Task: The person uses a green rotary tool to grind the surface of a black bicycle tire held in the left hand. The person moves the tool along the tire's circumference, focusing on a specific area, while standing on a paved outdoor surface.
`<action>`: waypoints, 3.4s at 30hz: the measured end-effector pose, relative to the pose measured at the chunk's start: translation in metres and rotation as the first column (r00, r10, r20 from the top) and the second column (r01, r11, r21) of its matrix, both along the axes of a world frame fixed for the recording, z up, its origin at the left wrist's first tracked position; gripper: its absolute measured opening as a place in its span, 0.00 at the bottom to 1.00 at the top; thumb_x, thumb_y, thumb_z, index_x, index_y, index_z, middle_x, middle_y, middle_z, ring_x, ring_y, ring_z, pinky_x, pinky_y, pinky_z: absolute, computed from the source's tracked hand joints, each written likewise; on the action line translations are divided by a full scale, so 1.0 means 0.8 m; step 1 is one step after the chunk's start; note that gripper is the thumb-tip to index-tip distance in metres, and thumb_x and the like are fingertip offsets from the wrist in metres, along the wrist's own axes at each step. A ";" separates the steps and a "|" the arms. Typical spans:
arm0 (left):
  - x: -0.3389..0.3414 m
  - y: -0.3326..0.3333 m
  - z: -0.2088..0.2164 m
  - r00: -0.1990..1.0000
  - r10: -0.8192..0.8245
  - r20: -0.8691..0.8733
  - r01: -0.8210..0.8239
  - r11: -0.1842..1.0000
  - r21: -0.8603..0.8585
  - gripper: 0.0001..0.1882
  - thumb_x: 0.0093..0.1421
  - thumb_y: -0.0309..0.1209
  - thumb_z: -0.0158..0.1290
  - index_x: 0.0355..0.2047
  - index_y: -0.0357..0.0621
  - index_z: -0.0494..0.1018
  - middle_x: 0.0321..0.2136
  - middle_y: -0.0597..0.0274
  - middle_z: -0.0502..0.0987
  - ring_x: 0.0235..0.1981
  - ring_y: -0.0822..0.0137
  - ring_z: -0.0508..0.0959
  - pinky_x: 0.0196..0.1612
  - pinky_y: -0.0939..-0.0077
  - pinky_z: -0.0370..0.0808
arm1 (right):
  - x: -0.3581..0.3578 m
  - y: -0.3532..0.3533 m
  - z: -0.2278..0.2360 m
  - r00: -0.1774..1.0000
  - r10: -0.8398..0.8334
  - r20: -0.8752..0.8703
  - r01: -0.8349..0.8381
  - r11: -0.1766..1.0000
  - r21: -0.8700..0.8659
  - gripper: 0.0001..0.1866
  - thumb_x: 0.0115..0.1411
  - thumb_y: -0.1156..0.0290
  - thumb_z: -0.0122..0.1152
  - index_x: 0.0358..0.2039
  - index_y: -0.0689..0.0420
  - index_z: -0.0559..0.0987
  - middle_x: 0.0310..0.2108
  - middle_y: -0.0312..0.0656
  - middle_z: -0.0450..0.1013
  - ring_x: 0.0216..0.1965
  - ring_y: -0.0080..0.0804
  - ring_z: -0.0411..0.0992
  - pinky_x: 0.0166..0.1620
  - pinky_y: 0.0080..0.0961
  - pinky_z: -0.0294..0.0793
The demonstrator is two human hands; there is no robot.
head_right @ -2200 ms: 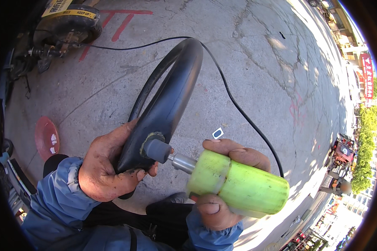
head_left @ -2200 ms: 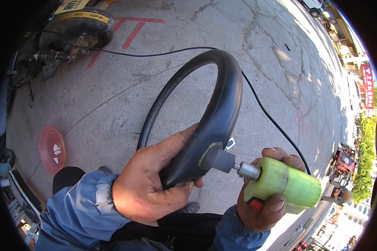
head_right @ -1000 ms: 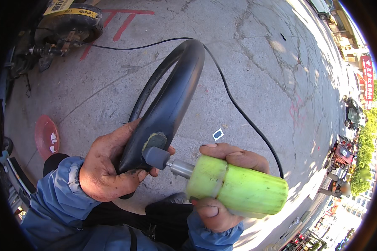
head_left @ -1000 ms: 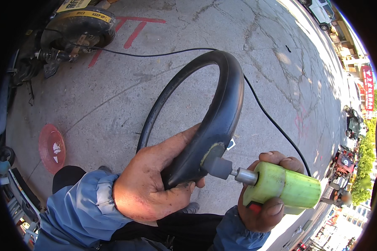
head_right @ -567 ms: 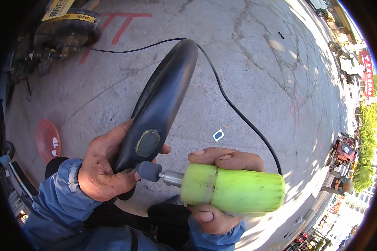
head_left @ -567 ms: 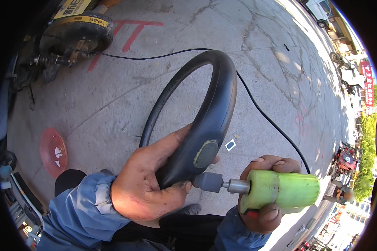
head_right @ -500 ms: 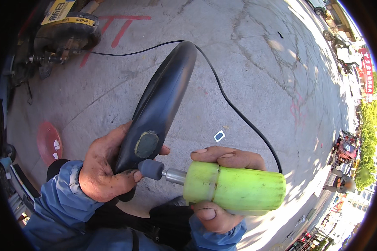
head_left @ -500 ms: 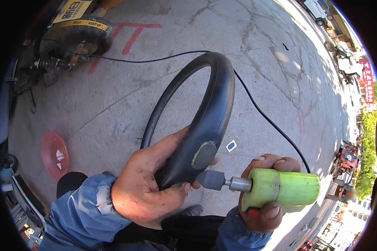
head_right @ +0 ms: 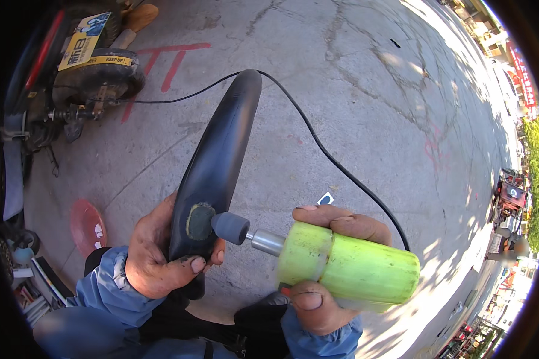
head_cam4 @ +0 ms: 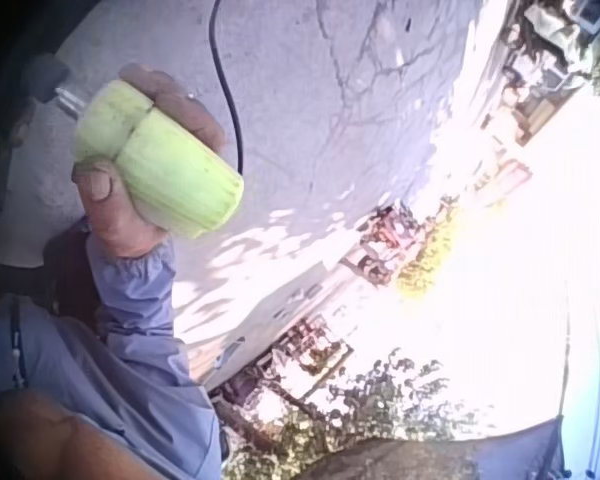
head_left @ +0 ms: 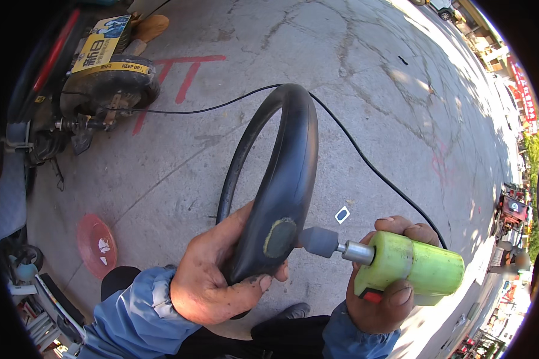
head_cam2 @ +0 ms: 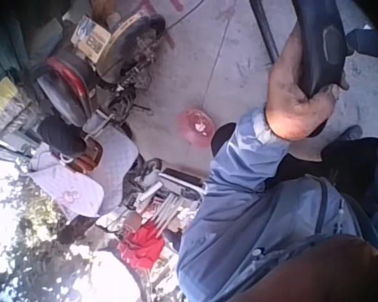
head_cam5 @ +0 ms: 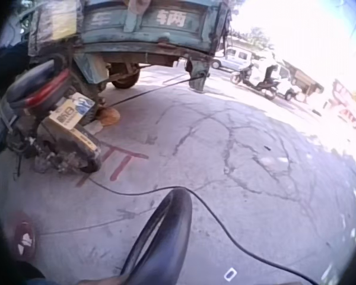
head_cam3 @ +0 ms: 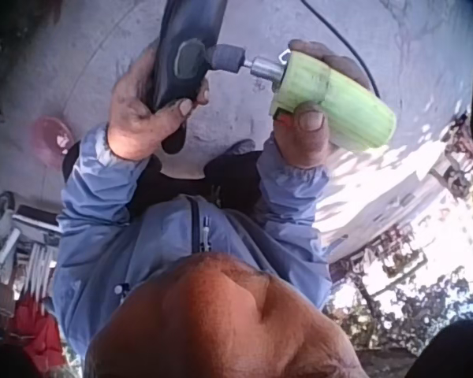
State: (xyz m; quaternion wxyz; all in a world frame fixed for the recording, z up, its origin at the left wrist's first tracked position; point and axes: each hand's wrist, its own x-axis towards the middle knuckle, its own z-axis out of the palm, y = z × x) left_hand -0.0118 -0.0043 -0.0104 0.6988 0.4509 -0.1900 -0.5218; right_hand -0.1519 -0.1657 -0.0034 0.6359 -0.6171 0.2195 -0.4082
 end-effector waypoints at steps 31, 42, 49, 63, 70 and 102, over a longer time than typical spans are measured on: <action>-0.011 0.001 -0.005 0.990 0.017 0.139 -0.024 0.999 0.046 0.34 0.55 0.18 0.46 0.63 0.27 0.53 0.38 0.54 0.75 0.40 0.70 0.76 0.48 0.74 0.73 | 0.005 0.016 0.016 0.997 -0.063 -0.035 0.064 0.998 0.030 0.41 0.43 0.51 0.79 0.49 0.60 0.66 0.41 0.56 0.75 0.42 0.39 0.74 0.50 0.34 0.72; -0.010 0.005 -0.012 0.981 -0.044 0.189 0.044 0.999 0.003 0.40 0.55 0.17 0.43 0.69 0.37 0.46 0.44 0.57 0.70 0.40 0.72 0.74 0.44 0.78 0.74 | 0.005 0.016 0.020 0.994 -0.089 -0.067 0.089 0.996 -0.002 0.40 0.44 0.51 0.79 0.48 0.61 0.67 0.40 0.55 0.75 0.42 0.39 0.75 0.50 0.32 0.72; -0.011 0.007 -0.015 0.981 -0.024 0.193 0.027 1.000 -0.011 0.40 0.55 0.17 0.43 0.69 0.37 0.46 0.43 0.57 0.70 0.39 0.72 0.75 0.44 0.78 0.74 | -0.001 0.009 0.006 0.998 -0.020 -0.065 0.012 0.992 -0.125 0.40 0.50 0.51 0.71 0.54 0.63 0.64 0.45 0.56 0.68 0.47 0.40 0.70 0.46 0.28 0.78; -0.014 0.004 -0.014 0.982 -0.004 0.190 0.008 1.000 -0.019 0.39 0.56 0.17 0.43 0.69 0.38 0.47 0.42 0.58 0.70 0.39 0.72 0.75 0.44 0.78 0.74 | -0.001 0.009 0.008 0.997 -0.004 -0.079 -0.008 0.990 -0.142 0.40 0.50 0.50 0.71 0.54 0.64 0.64 0.46 0.56 0.68 0.48 0.41 0.70 0.45 0.28 0.78; -0.011 0.005 -0.010 0.986 -0.039 0.164 0.036 0.999 0.025 0.39 0.56 0.17 0.43 0.69 0.38 0.46 0.41 0.58 0.70 0.39 0.72 0.75 0.43 0.78 0.74 | -0.003 0.004 0.004 0.998 -0.025 -0.059 0.015 0.987 -0.161 0.40 0.51 0.52 0.71 0.54 0.64 0.64 0.45 0.56 0.68 0.48 0.41 0.70 0.47 0.28 0.78; -0.012 0.005 -0.010 0.965 -0.036 0.261 0.033 0.999 0.016 0.38 0.57 0.17 0.43 0.69 0.36 0.47 0.38 0.59 0.71 0.38 0.73 0.74 0.43 0.80 0.73 | -0.004 0.006 0.005 0.994 -0.048 -0.095 0.030 0.983 -0.179 0.40 0.50 0.49 0.70 0.53 0.64 0.64 0.45 0.56 0.68 0.50 0.41 0.68 0.46 0.27 0.78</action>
